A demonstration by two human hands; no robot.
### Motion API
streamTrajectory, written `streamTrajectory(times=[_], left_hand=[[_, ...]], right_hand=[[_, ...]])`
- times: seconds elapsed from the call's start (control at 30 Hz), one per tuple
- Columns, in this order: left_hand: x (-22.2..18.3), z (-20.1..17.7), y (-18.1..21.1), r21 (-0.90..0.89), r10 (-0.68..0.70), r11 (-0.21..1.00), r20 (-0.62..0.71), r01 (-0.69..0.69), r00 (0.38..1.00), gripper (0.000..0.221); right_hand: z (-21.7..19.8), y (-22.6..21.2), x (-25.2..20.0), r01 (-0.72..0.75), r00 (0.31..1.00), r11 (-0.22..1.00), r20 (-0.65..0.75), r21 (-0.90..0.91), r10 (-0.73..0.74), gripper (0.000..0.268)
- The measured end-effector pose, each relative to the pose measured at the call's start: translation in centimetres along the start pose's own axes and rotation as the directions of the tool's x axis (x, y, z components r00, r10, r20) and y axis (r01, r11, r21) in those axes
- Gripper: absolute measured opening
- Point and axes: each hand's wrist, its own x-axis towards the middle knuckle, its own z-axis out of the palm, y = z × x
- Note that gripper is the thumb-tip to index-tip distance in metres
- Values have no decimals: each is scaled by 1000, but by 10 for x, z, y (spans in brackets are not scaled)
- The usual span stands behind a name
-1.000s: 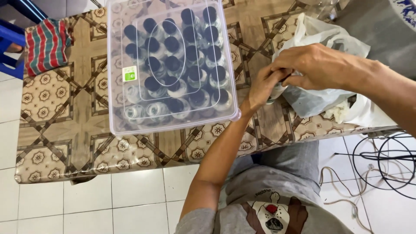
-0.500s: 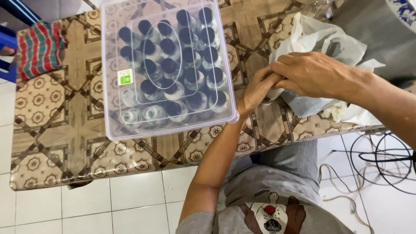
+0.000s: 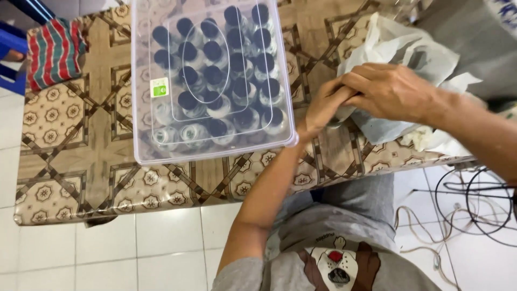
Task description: Capping small plastic bottles and organizing them into a plastic storage container.
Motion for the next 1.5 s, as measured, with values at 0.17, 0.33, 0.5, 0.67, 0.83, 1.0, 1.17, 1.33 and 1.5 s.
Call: streamTrajectory(times=[0.17,0.33,0.5,0.67,0.83,1.0,1.17,1.33,1.5], left_hand=[[-29,-7,-1,-44,221,974,18,-220,975,59],[-33,12,-37,229,353,917,-91,-326,931,96],[-12,12,-60,168,421,901,-111,-401,900,48],[-22,12,-44,171,343,930,-84,-326,936,52],[-29,13,-30,162,274,950,-13,-269,962,49],[-30,8,-38,142,238,958,85,-248,968,55],[-18,7,-67,89,322,941,59,-326,945,54],[-17,9,-65,88,312,946,18,-313,950,50],[-21,13,-29,164,338,927,31,-338,941,47]], right_hand=[[-10,-16,7,-103,995,989,-5,103,104,30],[-22,-16,0,-205,979,969,43,137,201,36],[-52,-9,11,-344,917,936,240,71,319,56],[-66,-1,13,-252,956,941,210,224,206,43],[-46,-1,16,-234,970,930,138,282,203,37],[-28,-7,25,-221,974,848,144,481,172,47],[-19,-21,43,-282,956,687,140,669,257,51],[-25,-33,54,-514,857,614,373,598,355,69],[-33,-38,59,-601,797,579,470,551,379,80]])
